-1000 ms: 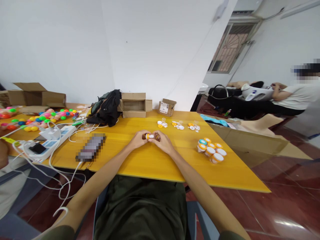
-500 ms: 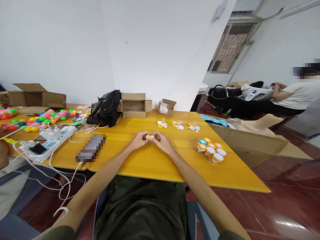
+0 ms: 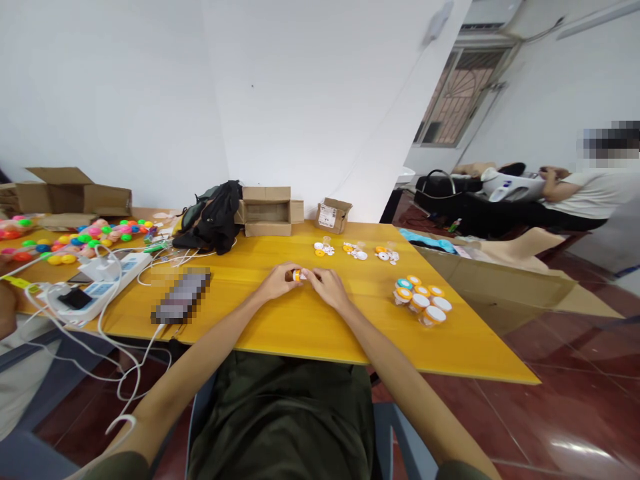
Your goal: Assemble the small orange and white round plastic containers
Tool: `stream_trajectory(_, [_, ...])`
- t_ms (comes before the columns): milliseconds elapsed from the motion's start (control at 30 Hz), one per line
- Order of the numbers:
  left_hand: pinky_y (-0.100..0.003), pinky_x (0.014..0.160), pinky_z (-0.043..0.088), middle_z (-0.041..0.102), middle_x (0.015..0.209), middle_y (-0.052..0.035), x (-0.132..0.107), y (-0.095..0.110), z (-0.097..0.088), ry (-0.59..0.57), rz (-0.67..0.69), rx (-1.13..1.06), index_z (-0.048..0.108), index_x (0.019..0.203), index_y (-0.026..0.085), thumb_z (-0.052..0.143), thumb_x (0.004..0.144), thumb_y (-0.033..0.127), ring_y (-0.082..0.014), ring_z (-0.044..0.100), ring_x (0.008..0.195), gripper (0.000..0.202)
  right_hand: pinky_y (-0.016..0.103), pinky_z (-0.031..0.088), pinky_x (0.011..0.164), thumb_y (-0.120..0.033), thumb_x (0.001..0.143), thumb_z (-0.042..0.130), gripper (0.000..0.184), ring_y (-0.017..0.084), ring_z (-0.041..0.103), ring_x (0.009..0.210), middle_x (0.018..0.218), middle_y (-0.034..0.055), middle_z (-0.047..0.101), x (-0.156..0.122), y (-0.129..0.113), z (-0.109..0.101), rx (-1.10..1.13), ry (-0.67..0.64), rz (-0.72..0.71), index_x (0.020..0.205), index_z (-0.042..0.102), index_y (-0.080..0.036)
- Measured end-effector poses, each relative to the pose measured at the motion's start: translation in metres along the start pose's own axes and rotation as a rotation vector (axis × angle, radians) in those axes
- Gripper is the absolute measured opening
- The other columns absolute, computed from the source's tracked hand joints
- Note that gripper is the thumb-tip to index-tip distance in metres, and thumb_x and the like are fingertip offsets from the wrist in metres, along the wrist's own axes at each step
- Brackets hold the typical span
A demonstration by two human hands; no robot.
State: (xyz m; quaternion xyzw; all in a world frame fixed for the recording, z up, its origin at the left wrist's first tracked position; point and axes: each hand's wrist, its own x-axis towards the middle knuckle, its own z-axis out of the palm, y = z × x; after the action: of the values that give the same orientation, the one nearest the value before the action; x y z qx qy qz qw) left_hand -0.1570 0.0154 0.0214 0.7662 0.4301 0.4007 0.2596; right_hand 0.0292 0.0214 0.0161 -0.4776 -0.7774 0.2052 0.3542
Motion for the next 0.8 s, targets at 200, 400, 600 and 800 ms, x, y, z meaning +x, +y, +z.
stream_trajectory(200, [-0.031, 0.084, 0.054, 0.076, 0.096, -0.0045, 0.0005, -0.0011, 0.0004, 0.022, -0.001, -0.014, 0.074, 0.098, 0.018, 0.068, 0.076, 0.023, -0.0193, 0.067, 0.087, 0.023, 0.028, 0.045, 0.062, -0.051, 0.081, 0.064, 0.029, 0.016, 0.058, 0.060, 0.081, 0.0002, 0.070, 0.0000, -0.0015, 0.0020, 0.137, 0.050, -0.062, 0.092, 0.064, -0.024])
stream_trajectory(400, [-0.030, 0.085, 0.054, 0.076, 0.096, -0.0033, 0.0008, -0.0042, 0.0015, 0.031, -0.007, -0.012, 0.074, 0.097, 0.019, 0.072, 0.073, 0.022, -0.0188, 0.067, 0.087, 0.023, 0.028, 0.043, 0.061, -0.053, 0.091, 0.050, 0.037, 0.018, 0.057, 0.060, 0.064, 0.0007, 0.064, 0.0002, 0.0016, 0.0002, 0.092, 0.017, -0.057, 0.075, 0.063, -0.024])
stream_trajectory(600, [-0.030, 0.084, 0.054, 0.076, 0.095, -0.0040, 0.0005, -0.0019, 0.0005, 0.021, -0.008, -0.031, 0.074, 0.097, 0.018, 0.069, 0.076, 0.022, -0.0193, 0.068, 0.088, 0.021, 0.028, 0.045, 0.064, -0.047, 0.085, 0.061, 0.024, 0.017, 0.060, 0.063, 0.077, 0.0005, 0.070, 0.0001, 0.0007, 0.0025, 0.114, 0.012, -0.070, 0.089, 0.066, -0.024])
stream_trajectory(800, [-0.031, 0.087, 0.053, 0.076, 0.098, -0.0041, 0.0002, -0.0003, 0.0005, 0.024, 0.006, -0.020, 0.073, 0.097, 0.018, 0.070, 0.074, 0.019, -0.0194, 0.068, 0.089, 0.023, 0.028, 0.041, 0.059, -0.051, 0.086, 0.057, 0.030, 0.018, 0.058, 0.060, 0.065, 0.0004, 0.064, -0.0004, -0.0018, 0.0003, 0.065, -0.002, -0.012, 0.073, 0.062, -0.024])
